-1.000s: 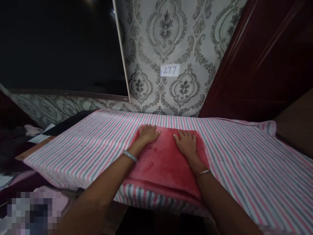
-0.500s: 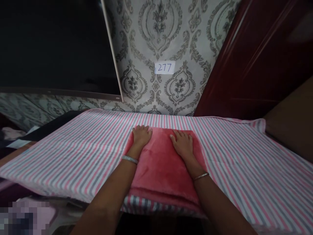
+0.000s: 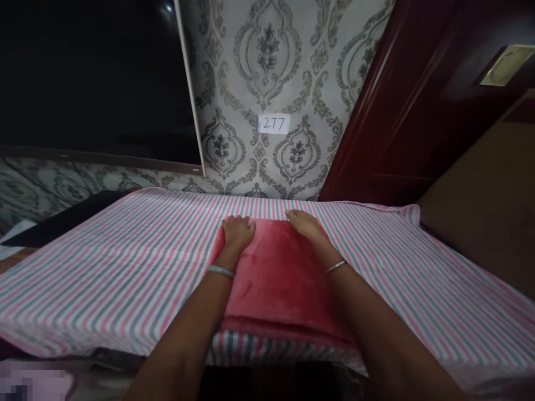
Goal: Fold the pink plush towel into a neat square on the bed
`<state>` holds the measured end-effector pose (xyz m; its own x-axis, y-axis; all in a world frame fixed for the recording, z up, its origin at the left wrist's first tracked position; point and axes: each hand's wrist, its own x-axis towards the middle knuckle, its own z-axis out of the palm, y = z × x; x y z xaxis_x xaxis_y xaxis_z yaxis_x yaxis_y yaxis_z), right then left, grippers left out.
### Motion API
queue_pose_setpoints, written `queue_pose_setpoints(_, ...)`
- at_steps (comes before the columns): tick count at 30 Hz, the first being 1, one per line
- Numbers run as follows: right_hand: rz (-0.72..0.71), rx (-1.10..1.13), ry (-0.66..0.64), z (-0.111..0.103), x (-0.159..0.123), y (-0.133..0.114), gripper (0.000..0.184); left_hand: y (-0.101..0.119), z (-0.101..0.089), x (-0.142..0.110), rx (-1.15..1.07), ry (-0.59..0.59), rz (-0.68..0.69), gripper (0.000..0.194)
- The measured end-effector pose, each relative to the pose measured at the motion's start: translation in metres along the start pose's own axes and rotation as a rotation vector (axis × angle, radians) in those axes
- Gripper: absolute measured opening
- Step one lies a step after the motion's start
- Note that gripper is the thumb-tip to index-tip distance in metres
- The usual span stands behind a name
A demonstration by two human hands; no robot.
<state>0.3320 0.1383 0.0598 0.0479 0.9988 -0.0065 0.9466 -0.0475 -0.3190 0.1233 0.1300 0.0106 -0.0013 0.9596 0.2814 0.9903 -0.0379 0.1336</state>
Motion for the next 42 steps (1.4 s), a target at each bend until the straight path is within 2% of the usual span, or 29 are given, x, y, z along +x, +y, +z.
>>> queue_pose_setpoints(2, 0.02, 0.004, 0.041, 0.004, 0.002, -0.002, 0.058, -0.001, 0.001, 0.0, 0.0, -0.001, 0.003, 0.048)
queue_pose_setpoints(7, 0.049, -0.02, 0.118, 0.041, -0.011, 0.01, 0.05, -0.003, 0.004, 0.001, 0.007, 0.005, 0.01, 0.047)
queue_pose_setpoints(9, 0.044, -0.017, 0.133, 0.049, -0.013, 0.015, 0.049, -0.004, 0.005, 0.003, 0.007, 0.005, 0.009, 0.048)
queue_pose_setpoints(17, 0.051, 0.035, 0.175, 0.049, -0.009, 0.017, 0.052, -0.001, 0.0, 0.001, 0.023, -0.013, 0.009, 0.048)
queue_pose_setpoints(21, 0.056, 0.062, 0.19, 0.049, -0.011, 0.016, 0.056, 0.003, -0.012, -0.002, 0.064, -0.041, 0.0, 0.047)
queue_pose_setpoints(24, 0.065, 0.095, 0.187, 0.048, -0.012, 0.015, 0.059, 0.018, -0.029, 0.002, 0.025, -0.146, -0.004, 0.048)
queue_pose_setpoints(28, 0.082, 0.139, 0.168, 0.045, -0.011, 0.014, 0.065, 0.061, -0.043, 0.01, -0.076, -0.183, 0.107, 0.049)
queue_pose_setpoints(31, 0.096, 0.148, 0.154, 0.044, -0.01, 0.016, 0.068, 0.091, -0.032, 0.004, -0.114, -0.158, 0.212, 0.044)
queue_pose_setpoints(33, 0.096, 0.146, 0.153, 0.045, -0.009, 0.017, 0.068, 0.1, -0.017, -0.005, -0.119, -0.148, 0.243, 0.04)
queue_pose_setpoints(36, 0.09, 0.119, 0.159, 0.046, -0.009, 0.018, 0.066, 0.098, 0.006, -0.021, -0.114, -0.096, 0.28, 0.039)
queue_pose_setpoints(38, 0.084, 0.095, 0.168, 0.046, -0.009, 0.018, 0.065, 0.094, 0.015, -0.026, -0.101, -0.049, 0.31, 0.04)
queue_pose_setpoints(42, 0.079, 0.069, 0.156, 0.044, -0.011, 0.017, 0.063, 0.082, 0.013, -0.017, -0.064, -0.062, 0.324, 0.044)
